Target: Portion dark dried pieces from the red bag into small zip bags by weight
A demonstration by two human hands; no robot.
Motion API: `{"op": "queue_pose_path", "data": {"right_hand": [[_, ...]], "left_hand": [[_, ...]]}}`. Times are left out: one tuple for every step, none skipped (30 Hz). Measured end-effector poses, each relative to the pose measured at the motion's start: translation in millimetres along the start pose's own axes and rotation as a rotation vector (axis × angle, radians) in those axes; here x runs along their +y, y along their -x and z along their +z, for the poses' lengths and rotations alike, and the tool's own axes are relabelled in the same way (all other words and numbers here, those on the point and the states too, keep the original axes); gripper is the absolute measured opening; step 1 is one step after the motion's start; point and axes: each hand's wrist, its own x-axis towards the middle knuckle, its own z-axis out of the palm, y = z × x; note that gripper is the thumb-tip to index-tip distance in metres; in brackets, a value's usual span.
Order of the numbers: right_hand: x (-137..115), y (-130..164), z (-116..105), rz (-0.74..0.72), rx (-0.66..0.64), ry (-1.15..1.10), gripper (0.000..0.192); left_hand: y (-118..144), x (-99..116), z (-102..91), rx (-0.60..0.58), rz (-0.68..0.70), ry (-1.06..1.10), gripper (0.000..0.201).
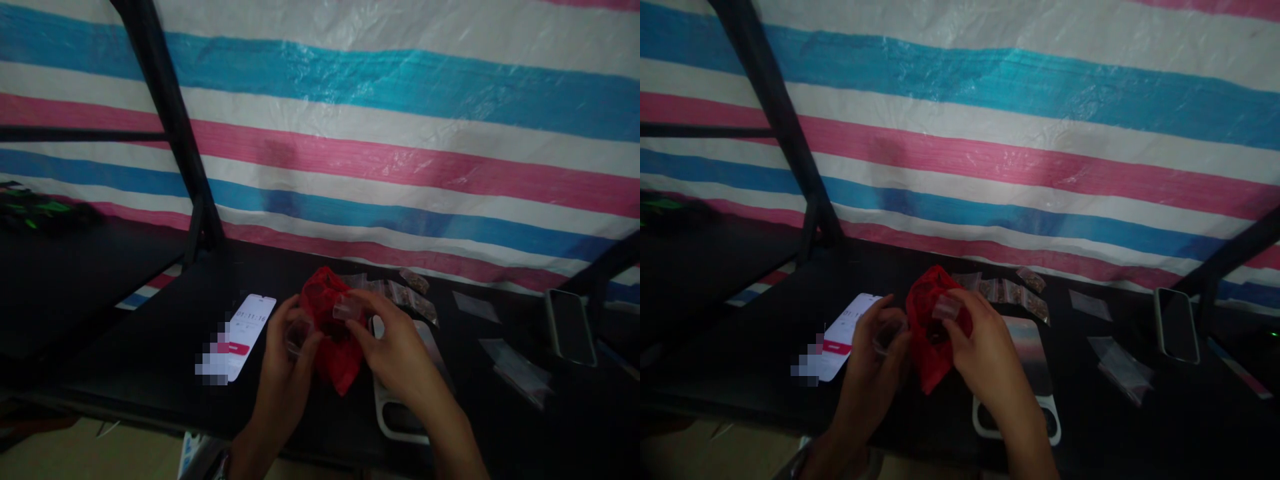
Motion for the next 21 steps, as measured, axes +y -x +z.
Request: {"op": "queue_pose_path", "data": {"right_hand": [[5, -1, 3, 0.034, -0.018, 0.036, 0.041], [10, -1, 6, 0.061, -0.052, 0.073, 0.039], [15, -1, 9, 0.077, -0.092, 0.106, 0.037], [18, -1, 13, 0.08, -0.129, 0.129, 0.034], [20, -1, 15, 0.073, -0.153, 0.141, 0.032], [20, 0, 16, 0.059, -0.165, 0.137, 0.03], [18, 0, 16, 0.04, -0.162, 0.118, 0.029], [14, 1, 14, 0.02, -0.147, 0.081, 0.027], [8, 2, 12, 0.003, -0.126, 0.029, 0.026], [1, 4, 8, -0.008, -0.112, -0.032, 0.024], [-8, 6, 5, -0.012, -0.116, -0.098, 0.022], [-16, 8, 2, -0.005, -0.137, -0.157, 0.02], [-25, 11, 0, 0.01, -0.181, -0.196, 0.018], [-32, 14, -1, 0.029, -0.229, -0.213, 0.018], [-37, 16, -1, 0.045, -0.254, -0.207, 0.018], [-41, 19, 1, 0.057, -0.264, -0.192, 0.019], [-43, 20, 3, 0.065, -0.257, -0.172, 0.019], [-43, 20, 5, 0.068, -0.241, -0.155, 0.017], [-42, 20, 8, 0.069, -0.229, -0.147, 0.016], [-41, 19, 10, 0.069, -0.221, -0.151, 0.015], [-40, 17, 12, 0.073, -0.213, -0.167, 0.015]], "left_hand": [[0, 2, -1.6, 0.047, 0.031, 0.008, 0.051], [0, 4, -3.1, 0.091, 0.065, 0.015, 0.051], [0, 5, -4.2, 0.126, 0.104, 0.021, 0.051], [0, 6, -5.0, 0.153, 0.152, 0.022, 0.052], [0, 7, -5.3, 0.18, 0.203, 0.014, 0.052], [0, 7, -5.3, 0.2, 0.256, -0.005, 0.052], [-1, 6, -5.0, 0.215, 0.306, -0.036, 0.05], [-1, 5, -4.5, 0.222, 0.346, -0.082, 0.047], [-1, 3, -3.8, 0.229, 0.378, -0.139, 0.044], [-1, 1, -3.1, 0.244, 0.407, -0.197, 0.041], [-1, -2, -2.4, 0.264, 0.435, -0.252, 0.04], [0, -4, -1.7, 0.284, 0.47, -0.3, 0.041], [0, -7, -1.0, 0.294, 0.511, -0.339, 0.044], [1, -9, -0.5, 0.295, 0.557, -0.366, 0.049], [1, -11, -0.1, 0.282, 0.597, -0.385, 0.053], [2, -12, 0.2, 0.266, 0.626, -0.397, 0.056], [2, -12, 0.4, 0.246, 0.64, -0.406, 0.058], [3, -12, 0.4, 0.227, 0.64, -0.41, 0.06], [4, -12, 0.4, 0.207, 0.624, -0.404, 0.062], [5, -11, 0.3, 0.185, 0.595, -0.386, 0.065], [6, -9, 0.2, 0.159, 0.552, -0.356, 0.069]]}}
